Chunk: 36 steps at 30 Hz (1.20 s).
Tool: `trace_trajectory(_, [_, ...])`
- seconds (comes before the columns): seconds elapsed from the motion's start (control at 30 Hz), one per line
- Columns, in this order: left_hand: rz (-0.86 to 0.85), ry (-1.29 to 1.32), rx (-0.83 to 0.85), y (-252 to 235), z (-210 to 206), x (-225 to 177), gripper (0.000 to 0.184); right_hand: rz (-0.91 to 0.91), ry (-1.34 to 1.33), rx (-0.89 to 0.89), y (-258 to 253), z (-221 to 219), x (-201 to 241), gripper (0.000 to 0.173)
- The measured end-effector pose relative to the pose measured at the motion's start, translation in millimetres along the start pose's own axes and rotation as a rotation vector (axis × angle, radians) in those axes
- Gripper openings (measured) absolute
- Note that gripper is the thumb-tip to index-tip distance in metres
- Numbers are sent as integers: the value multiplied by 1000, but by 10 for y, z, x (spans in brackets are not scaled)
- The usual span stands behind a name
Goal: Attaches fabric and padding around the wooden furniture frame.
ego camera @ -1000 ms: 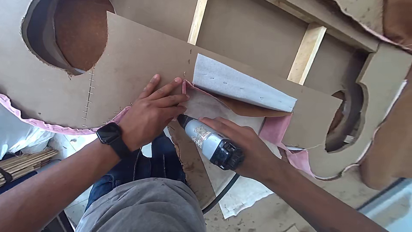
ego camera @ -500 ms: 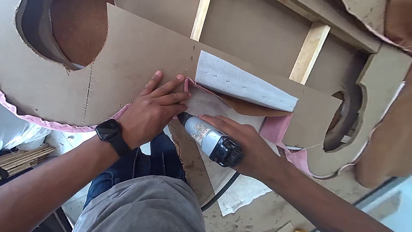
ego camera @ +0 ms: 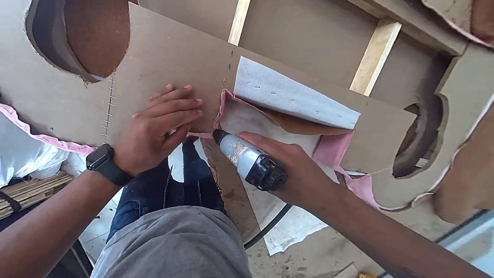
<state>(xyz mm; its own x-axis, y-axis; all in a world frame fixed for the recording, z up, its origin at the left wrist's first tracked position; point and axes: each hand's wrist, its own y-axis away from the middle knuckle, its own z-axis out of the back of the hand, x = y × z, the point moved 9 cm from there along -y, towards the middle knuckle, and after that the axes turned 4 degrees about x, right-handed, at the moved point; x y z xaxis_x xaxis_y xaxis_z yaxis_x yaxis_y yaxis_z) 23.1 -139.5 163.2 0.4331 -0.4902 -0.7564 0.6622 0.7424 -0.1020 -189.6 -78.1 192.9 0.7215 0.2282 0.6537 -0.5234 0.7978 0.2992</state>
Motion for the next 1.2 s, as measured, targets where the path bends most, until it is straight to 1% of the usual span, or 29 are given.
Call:
trace_trajectory(0.1, [0, -60, 26, 90, -52, -9, 27, -20, -6, 1, 13, -6, 21, 65])
trace_trajectory(0.2, [-21, -150, 51, 98, -62, 1, 19, -75, -85, -70, 68, 63, 45, 63])
trace_trajectory(0.23, [-37, -187, 47, 81, -42, 0, 18, -131, -150, -107, 102, 102, 33, 57])
trace_trajectory(0.33, [-129, -218, 23, 88, -26, -42, 14, -388, -420, -242, 323, 91, 22, 22])
trace_trajectory(0.37, [-165, -203, 37, 76, -41, -56, 13, -469, -545, -269, 417, 23, 29, 19])
trace_trajectory(0.43, [-194, -166, 72, 45, -68, -50, 14, -554, -726, -322, 588, -141, 127, 21])
trace_trajectory(0.53, [-166, -100, 83, 8, -34, -26, 11, -588, -801, -435, 755, -413, 321, 22])
trace_trajectory(0.67, [-14, -34, 77, -62, 21, 45, 5, -605, -858, -602, 789, -748, 526, 20])
trace_trajectory(0.8, [81, -176, 189, -189, 34, 160, 12, -673, -886, -694, 576, -928, 691, 19])
trace_trajectory(0.83, [104, -212, 226, -258, 41, 210, 18, -690, -887, -717, 510, -964, 723, 19])
trace_trajectory(0.87, [132, -267, 261, -343, 49, 273, 31, -703, -878, -741, 452, -1000, 754, 18])
trace_trajectory(0.9, [164, -319, 308, -426, 48, 321, 47, -714, -864, -767, 401, -1031, 787, 17])
trace_trajectory(0.93, [182, -353, 353, -497, 34, 349, 59, -725, -853, -798, 356, -1055, 810, 16])
trace_trajectory(0.97, [183, -373, 387, -541, 20, 359, 63, -738, -846, -823, 313, -1082, 823, 16])
trace_trajectory(1.0, [169, -387, 409, -553, 23, 365, 62, -753, -835, -841, 269, -1112, 834, 16])
trace_trajectory(1.1, [73, -379, 418, -524, 44, 350, 50, -817, -814, -887, 211, -1175, 881, 18])
trace_trajectory(1.2, [65, -416, 452, -519, 5, 390, 51, -868, -812, -913, 183, -1184, 935, 20])
